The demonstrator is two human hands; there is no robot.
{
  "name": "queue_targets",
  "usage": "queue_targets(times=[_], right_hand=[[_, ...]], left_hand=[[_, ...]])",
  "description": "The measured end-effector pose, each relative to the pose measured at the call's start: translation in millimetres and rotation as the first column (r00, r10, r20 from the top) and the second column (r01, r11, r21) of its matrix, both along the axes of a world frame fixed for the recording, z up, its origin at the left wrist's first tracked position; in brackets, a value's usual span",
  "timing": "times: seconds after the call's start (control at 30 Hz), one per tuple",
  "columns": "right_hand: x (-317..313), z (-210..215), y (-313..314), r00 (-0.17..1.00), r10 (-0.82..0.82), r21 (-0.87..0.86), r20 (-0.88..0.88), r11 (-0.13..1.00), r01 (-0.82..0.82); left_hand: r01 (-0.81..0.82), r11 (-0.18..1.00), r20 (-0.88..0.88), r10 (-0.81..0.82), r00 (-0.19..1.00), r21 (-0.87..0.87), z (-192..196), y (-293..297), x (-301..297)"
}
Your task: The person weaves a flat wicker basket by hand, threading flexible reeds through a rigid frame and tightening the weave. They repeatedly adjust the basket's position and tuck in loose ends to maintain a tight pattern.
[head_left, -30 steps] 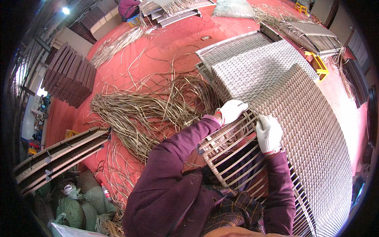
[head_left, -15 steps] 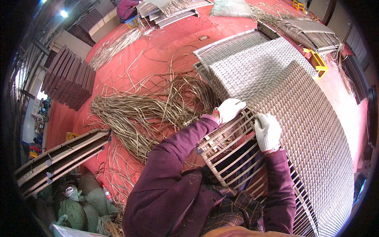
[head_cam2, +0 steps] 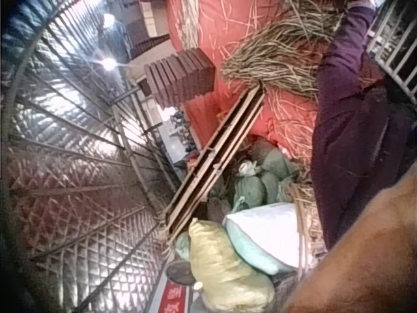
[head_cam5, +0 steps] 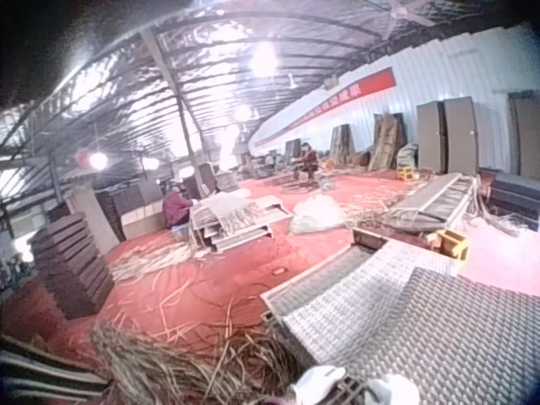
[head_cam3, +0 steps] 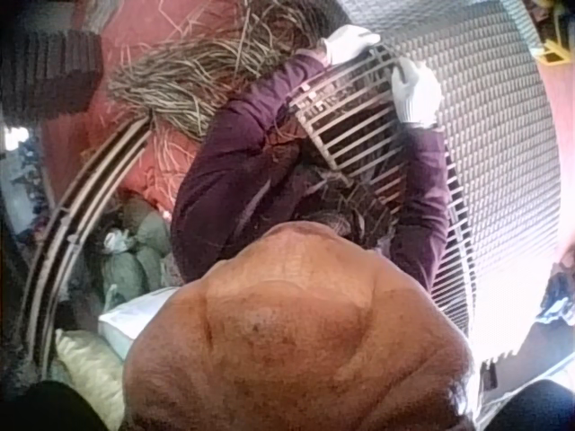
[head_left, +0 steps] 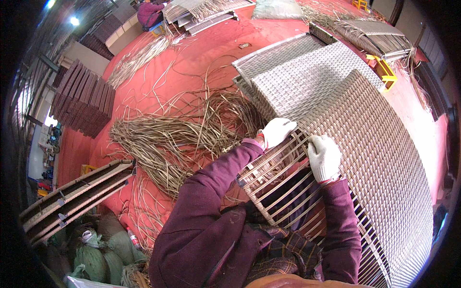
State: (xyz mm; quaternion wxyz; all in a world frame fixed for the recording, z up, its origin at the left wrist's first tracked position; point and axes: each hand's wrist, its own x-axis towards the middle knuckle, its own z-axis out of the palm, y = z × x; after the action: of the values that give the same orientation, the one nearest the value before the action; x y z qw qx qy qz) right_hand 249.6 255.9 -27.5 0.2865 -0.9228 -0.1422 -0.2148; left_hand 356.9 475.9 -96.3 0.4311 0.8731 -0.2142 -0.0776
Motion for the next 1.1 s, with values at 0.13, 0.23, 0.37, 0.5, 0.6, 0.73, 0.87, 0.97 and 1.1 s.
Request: queue_targets(times=[0.13, 0.23, 0.37, 0.5, 0.6, 0.73, 0.87, 0.97, 1.1], right_hand=[[0.2, -0.8, 0.2, 1.000, 0.014, 0.009, 0.014, 1.000, -0.014], [0.5, -0.7, 0.4, 1.000, 0.006, 0.009, 0.012, 1.000, -0.006], [-0.2, -0.1, 0.7, 1.000, 0.000, 0.005, 0.000, 1.000, 0.000], [-0.7, 0.8, 0.9, 1.000, -0.004, 0.002, -0.001, 1.000, 0.004], [-0.4, 1.3, 1.0, 1.000, -0.003, 0.005, -0.003, 1.000, 0.003], [0.1, 0.1, 0.5, 1.000, 0.006, 0.016, 0.008, 1.000, -0.006], [-0.4, -1.6, 0.1, 1.000, 0.004, 0.023, 0.019, 1.000, -0.005], [-0.3, -1.0, 0.9, 1.000, 0.001, 0.020, 0.006, 1.000, -0.001], [1.1, 0.3, 1.5, 1.000, -0.005, 0.022, -0.021, 1.000, 0.006]], left_hand=[[-0.022, 0.999, -0.065, 0.020, 0.998, -0.027, -1.1, 0.3, 0.2], [-0.020, 1.000, -0.054, 0.019, 0.998, -0.024, 1.8, -0.4, -0.9], [-0.022, 0.998, -0.062, 0.019, 0.998, -0.051, 3.4, 0.0, -2.2], [0.023, 1.000, 0.049, -0.024, 0.999, 0.016, -4.6, 2.9, 0.8], [0.089, 0.990, 0.244, -0.114, 0.963, 0.112, -14.1, 5.3, 4.2], [0.069, 0.996, 0.157, -0.077, 0.985, 0.056, -22.4, 6.7, 5.6], [0.069, 0.996, 0.155, -0.076, 0.985, 0.054, -22.5, 7.3, 5.1], [0.075, 0.991, 0.199, -0.097, 0.975, 0.113, -21.2, 7.3, 5.4], [0.076, 0.995, 0.171, -0.086, 0.982, 0.066, -21.3, 7.5, 5.8]])
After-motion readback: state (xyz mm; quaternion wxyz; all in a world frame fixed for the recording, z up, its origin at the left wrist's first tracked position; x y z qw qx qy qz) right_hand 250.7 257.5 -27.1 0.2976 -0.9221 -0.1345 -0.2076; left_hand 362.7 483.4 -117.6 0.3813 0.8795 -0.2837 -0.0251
